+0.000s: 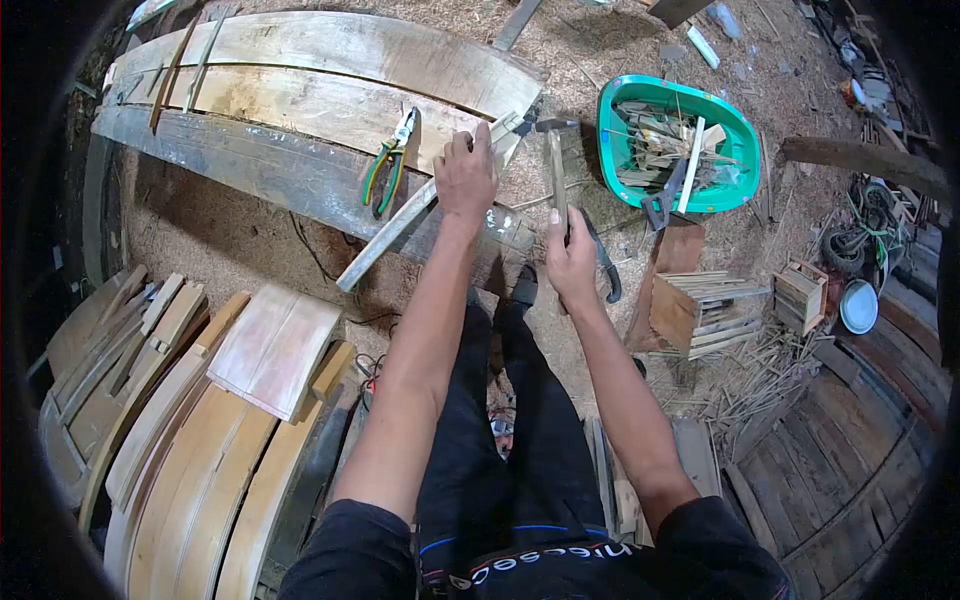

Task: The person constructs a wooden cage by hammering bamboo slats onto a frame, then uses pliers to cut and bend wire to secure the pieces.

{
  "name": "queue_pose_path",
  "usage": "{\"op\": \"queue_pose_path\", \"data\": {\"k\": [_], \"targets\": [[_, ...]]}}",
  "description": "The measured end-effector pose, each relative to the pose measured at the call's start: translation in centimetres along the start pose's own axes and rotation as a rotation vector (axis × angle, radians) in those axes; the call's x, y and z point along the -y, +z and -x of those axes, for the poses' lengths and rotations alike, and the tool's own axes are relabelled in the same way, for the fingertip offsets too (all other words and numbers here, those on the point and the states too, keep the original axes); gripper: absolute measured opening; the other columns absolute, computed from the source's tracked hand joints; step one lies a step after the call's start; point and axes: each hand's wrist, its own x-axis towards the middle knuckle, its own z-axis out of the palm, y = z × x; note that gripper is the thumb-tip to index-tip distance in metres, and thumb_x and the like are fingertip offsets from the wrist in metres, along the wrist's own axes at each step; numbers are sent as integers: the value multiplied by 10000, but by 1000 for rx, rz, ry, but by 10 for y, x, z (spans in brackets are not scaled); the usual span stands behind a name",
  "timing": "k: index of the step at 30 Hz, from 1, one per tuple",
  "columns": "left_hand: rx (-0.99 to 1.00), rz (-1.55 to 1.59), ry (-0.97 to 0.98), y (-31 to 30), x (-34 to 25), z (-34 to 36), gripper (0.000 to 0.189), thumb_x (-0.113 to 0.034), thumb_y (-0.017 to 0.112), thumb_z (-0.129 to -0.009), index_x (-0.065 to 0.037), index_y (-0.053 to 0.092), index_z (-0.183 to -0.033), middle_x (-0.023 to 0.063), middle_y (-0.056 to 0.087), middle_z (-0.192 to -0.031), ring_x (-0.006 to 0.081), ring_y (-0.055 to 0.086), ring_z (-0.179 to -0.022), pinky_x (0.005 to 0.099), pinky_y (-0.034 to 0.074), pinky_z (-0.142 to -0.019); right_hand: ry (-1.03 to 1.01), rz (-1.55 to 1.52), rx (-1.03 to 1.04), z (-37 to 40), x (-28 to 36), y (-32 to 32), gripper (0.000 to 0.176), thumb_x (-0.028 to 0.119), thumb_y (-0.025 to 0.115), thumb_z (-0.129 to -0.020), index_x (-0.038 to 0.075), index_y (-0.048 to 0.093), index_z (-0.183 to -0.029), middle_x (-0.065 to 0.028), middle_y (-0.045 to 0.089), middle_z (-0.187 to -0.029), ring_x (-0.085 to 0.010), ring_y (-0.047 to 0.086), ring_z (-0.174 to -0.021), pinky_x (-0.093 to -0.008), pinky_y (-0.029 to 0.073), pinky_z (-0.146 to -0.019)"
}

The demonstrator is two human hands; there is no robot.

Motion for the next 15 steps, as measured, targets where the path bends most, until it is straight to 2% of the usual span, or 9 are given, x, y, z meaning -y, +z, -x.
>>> {"op": "queue_pose_path", "data": {"k": [3, 9, 12, 15], "targets": [[-13, 10, -28, -1, -2, -2, 422, -282, 594, -926, -173, 556, -1332, 108, 579, -1036, 278, 586, -958, 432, 435, -791, 23, 25, 6, -10, 15, 3, 341, 266, 506, -1004, 2, 564, -1212, -266, 639, -901, -435, 638, -846, -458, 491, -752], [39, 41, -62, 1, -1, -2, 383, -282, 590, -922, -170, 562, -1286, 92, 567, -1037, 269, 573, -986, 431, 433, -813, 25, 30, 77, -23, 19, 8, 320, 240, 522, -997, 19, 569, -1225, -240, 648, -825, -415, 651, -779, -456, 493, -708], [35, 31, -56, 1, 1, -6, 384, -268, 599, -910, -171, 566, -1281, 88, 566, -1035, 269, 570, -986, 428, 432, -816, 137, 87, 171, -28, 42, -2, 318, 229, 519, -997, 18, 567, -1230, -248, 645, -803, -422, 656, -743, -449, 497, -676], [30, 49, -58, 1, 0, -5, 389, -252, 617, -895, -172, 568, -1272, 80, 562, -1030, 264, 562, -987, 421, 426, -826, 26, 11, 38, -24, 51, -2, 318, 230, 529, -1000, -6, 584, -1205, -213, 607, -712, -271, 627, -622, -392, 475, -609]]}}
